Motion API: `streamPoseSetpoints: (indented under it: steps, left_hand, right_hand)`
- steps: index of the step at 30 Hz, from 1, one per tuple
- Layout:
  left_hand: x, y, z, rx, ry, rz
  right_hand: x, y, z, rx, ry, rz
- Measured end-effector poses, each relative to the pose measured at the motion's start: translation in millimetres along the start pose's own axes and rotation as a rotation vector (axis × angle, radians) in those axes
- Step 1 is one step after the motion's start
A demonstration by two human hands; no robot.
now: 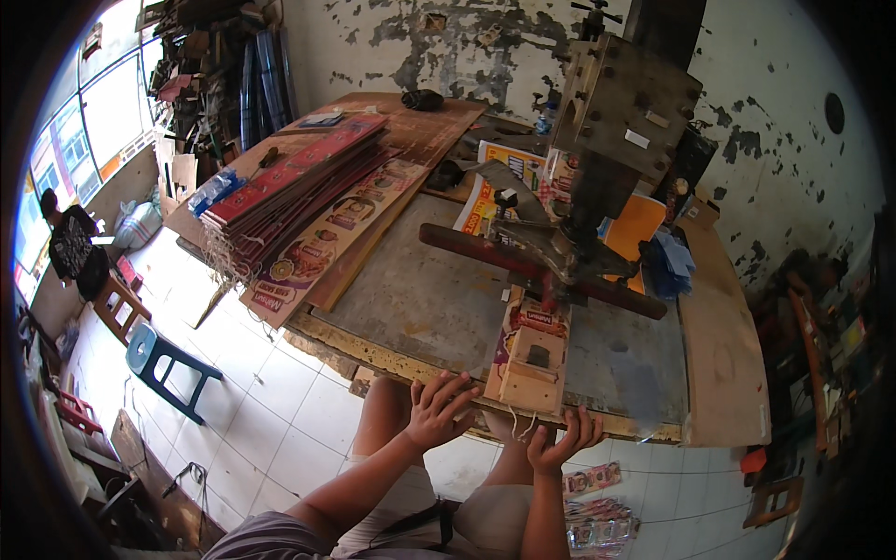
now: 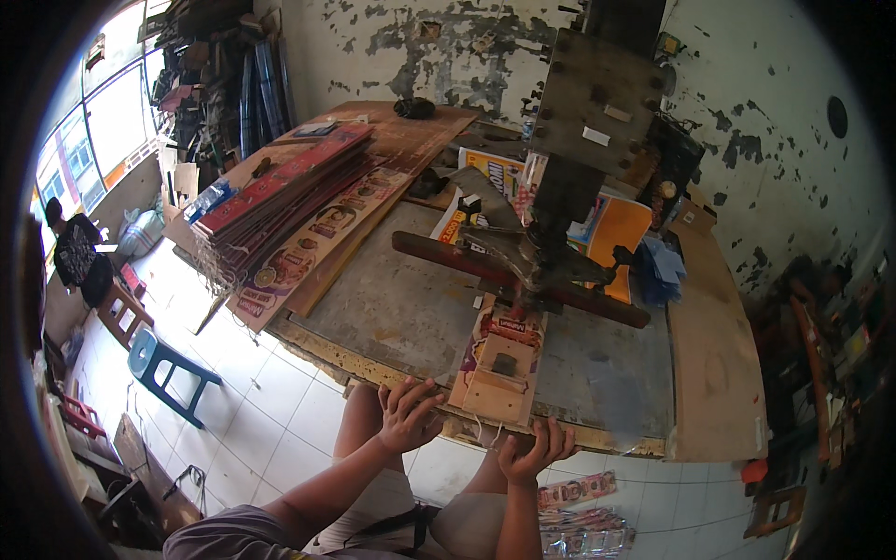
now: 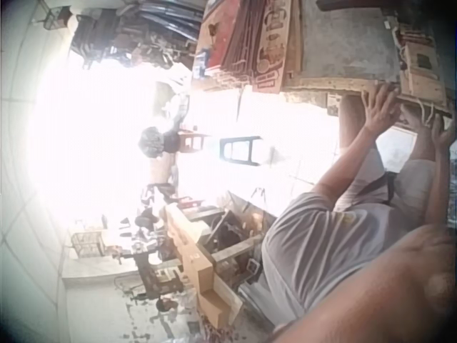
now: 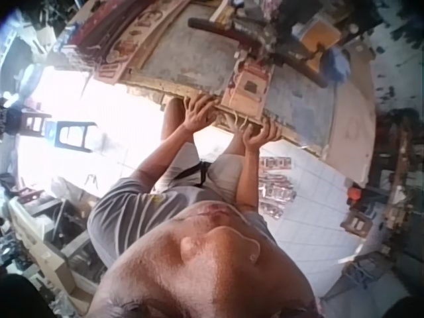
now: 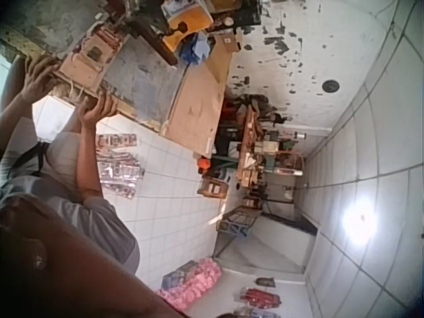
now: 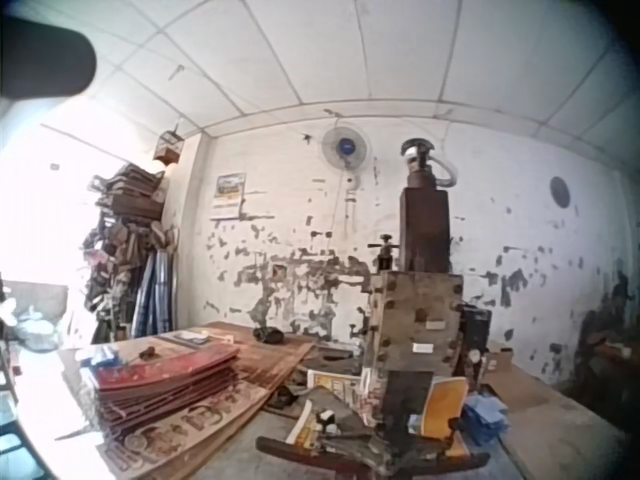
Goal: The person positions product packaging under a sealing machine, pulls the lever to seal the edge, and removes the sealed package.
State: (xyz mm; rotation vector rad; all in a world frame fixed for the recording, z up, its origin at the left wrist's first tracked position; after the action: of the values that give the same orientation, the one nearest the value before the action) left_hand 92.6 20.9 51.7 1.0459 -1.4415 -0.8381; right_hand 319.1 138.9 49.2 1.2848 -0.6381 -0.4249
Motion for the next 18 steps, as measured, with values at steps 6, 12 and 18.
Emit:
streamPoseSetpoints:
  steps: [6,12,18]
  left_hand:
    - [1.6,3.2,-0.8,-0.005,-0.005,-0.005]
    - [1.5,1.9,-0.6,0.000,-0.012,-0.003]
    - [1.4,0.8,-0.6,0.002,-0.002,0.000]
  right_hand:
    - [-0.2,-3.7,-2.6,-0.027,0.023,0.008]
    - [-0.9,-1.4,-1.4,-0.014,0.020,-0.002]
    - [1.0,0.8,0.6,-0.017,0.001,0.016]
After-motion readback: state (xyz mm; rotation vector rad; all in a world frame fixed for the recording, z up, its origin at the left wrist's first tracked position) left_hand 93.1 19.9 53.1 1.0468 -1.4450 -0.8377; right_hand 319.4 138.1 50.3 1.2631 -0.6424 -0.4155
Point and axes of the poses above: each hand's wrist, its own y-axis towards the middle knuckle, its own x-axis out of the back of the hand, z = x × y, the point moved 1 cm from there along y, towards the middle knuckle, and after that the axes turned 11 degrees about -z, right-handed, at the moved point
